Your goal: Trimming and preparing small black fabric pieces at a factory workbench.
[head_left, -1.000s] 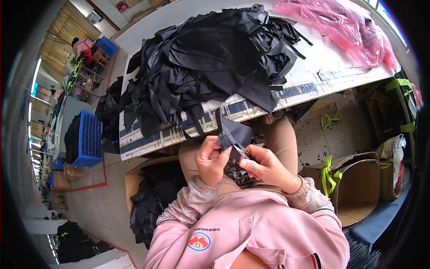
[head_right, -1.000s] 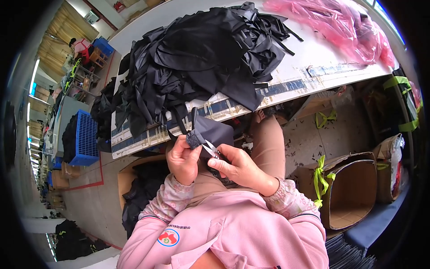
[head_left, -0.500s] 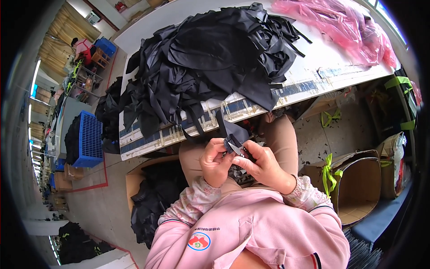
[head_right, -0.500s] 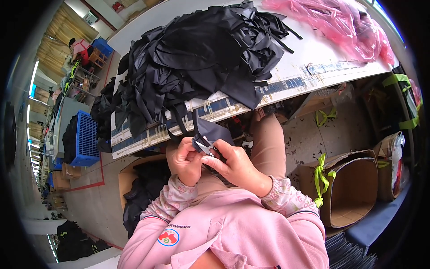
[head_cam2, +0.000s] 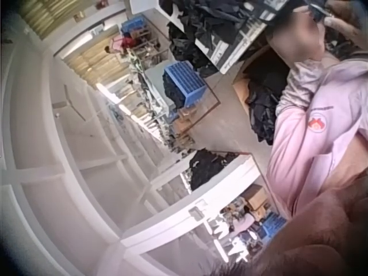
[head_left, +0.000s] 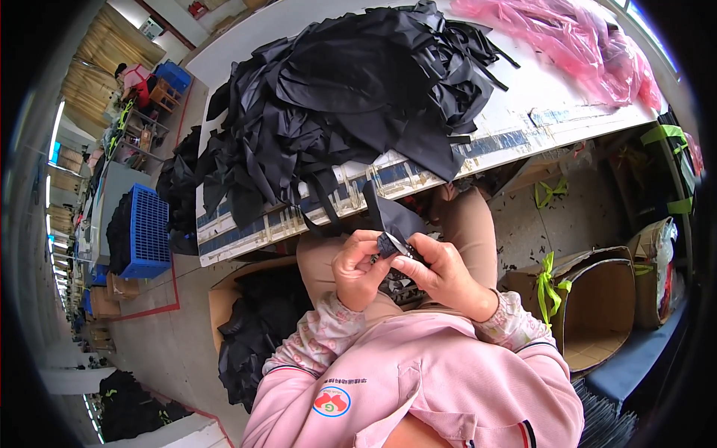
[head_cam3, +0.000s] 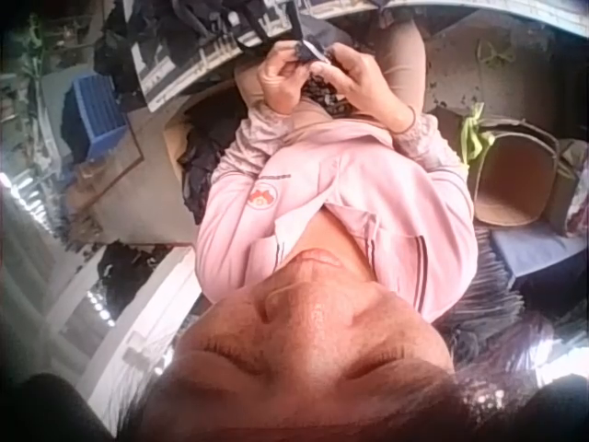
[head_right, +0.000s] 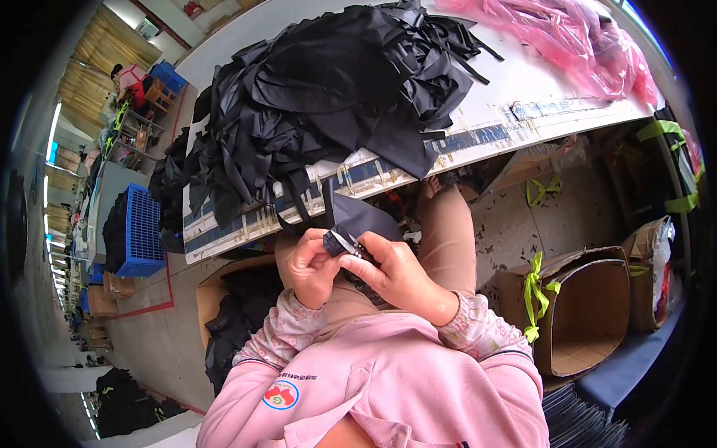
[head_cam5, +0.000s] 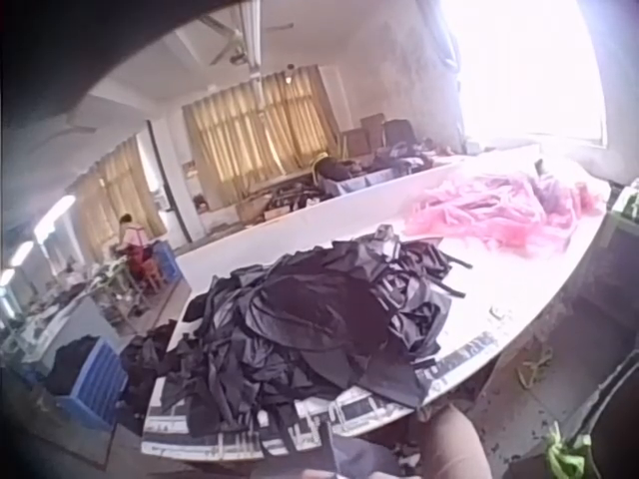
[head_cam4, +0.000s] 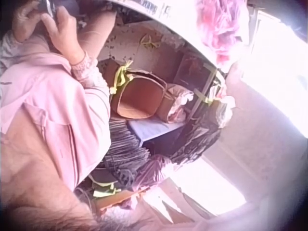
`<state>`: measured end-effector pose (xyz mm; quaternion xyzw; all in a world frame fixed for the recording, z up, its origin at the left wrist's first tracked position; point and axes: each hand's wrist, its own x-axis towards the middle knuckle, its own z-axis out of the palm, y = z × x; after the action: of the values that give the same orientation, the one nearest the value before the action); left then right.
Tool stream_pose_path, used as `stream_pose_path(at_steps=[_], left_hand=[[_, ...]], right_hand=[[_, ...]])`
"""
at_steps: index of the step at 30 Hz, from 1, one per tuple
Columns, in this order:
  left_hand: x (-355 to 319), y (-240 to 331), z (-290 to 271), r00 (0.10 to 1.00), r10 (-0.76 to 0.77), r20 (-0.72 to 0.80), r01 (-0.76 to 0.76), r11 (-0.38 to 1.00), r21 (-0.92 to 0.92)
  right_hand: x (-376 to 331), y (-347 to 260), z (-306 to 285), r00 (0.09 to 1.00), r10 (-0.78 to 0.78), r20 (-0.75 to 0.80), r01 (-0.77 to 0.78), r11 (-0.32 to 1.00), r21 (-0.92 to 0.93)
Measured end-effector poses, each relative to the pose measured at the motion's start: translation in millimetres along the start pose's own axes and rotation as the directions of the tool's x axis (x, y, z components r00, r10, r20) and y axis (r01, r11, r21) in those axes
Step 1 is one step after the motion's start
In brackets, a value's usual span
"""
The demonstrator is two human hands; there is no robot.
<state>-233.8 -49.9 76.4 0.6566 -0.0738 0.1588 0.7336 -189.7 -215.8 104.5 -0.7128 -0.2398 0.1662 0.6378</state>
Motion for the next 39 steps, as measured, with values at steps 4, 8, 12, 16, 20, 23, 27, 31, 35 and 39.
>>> stream_pose_path(at_steps=[4, 8, 12, 16, 20, 23, 27, 31, 35, 39], left_hand=[[1.2, 0.8, -3.5, 0.999, -0.008, 0.048, 0.008, 1.000, -0.001], [5.1, 2.6, -4.5, 0.996, -0.038, 0.075, 0.043, 0.997, -0.058], [11.3, 1.3, -15.7, 0.977, -0.111, 0.184, 0.144, 0.974, -0.177], [15.7, 3.0, -23.7, 0.935, -0.196, 0.294, 0.280, 0.919, -0.277], [18.8, 5.0, -24.6, 0.930, -0.208, 0.303, 0.295, 0.914, -0.280], [19.1, 4.1, -26.3, 0.932, -0.214, 0.293, 0.291, 0.922, -0.253], [18.1, 4.0, -27.5, 0.920, -0.238, 0.313, 0.327, 0.904, -0.275], [17.8, 9.3, -23.6, 0.907, -0.313, 0.280, 0.383, 0.890, -0.246], [17.2, 7.8, -26.0, 0.894, -0.316, 0.317, 0.398, 0.886, -0.238], [17.9, 5.3, -29.8, 0.836, -0.384, 0.392, 0.491, 0.843, -0.220]], right_hand=[[-1.3, 0.3, -1.6, 1.000, -0.017, 0.001, 0.017, 1.000, -0.005], [-4.3, 1.0, -5.8, 0.991, 0.122, 0.048, -0.126, 0.987, 0.100], [-4.1, -6.3, -15.7, 0.976, 0.185, 0.112, -0.200, 0.969, 0.146], [-0.5, -5.8, -27.2, 0.982, 0.062, 0.179, -0.055, 0.998, -0.044], [-1.6, -6.8, -30.3, 0.985, -0.017, 0.172, 0.046, 0.985, -0.164], [-3.3, -8.2, -32.1, 0.989, -0.041, 0.140, 0.071, 0.974, -0.213], [-3.8, -10.3, -31.9, 0.984, -0.011, 0.177, 0.052, 0.972, -0.228], [-3.1, -9.8, -32.9, 0.981, 0.012, 0.191, 0.036, 0.969, -0.246], [-2.8, -6.6, -34.2, 0.980, -0.001, 0.197, 0.057, 0.960, -0.275], [-2.6, -8.4, -34.9, 0.979, -0.050, 0.199, 0.124, 0.916, -0.381]])
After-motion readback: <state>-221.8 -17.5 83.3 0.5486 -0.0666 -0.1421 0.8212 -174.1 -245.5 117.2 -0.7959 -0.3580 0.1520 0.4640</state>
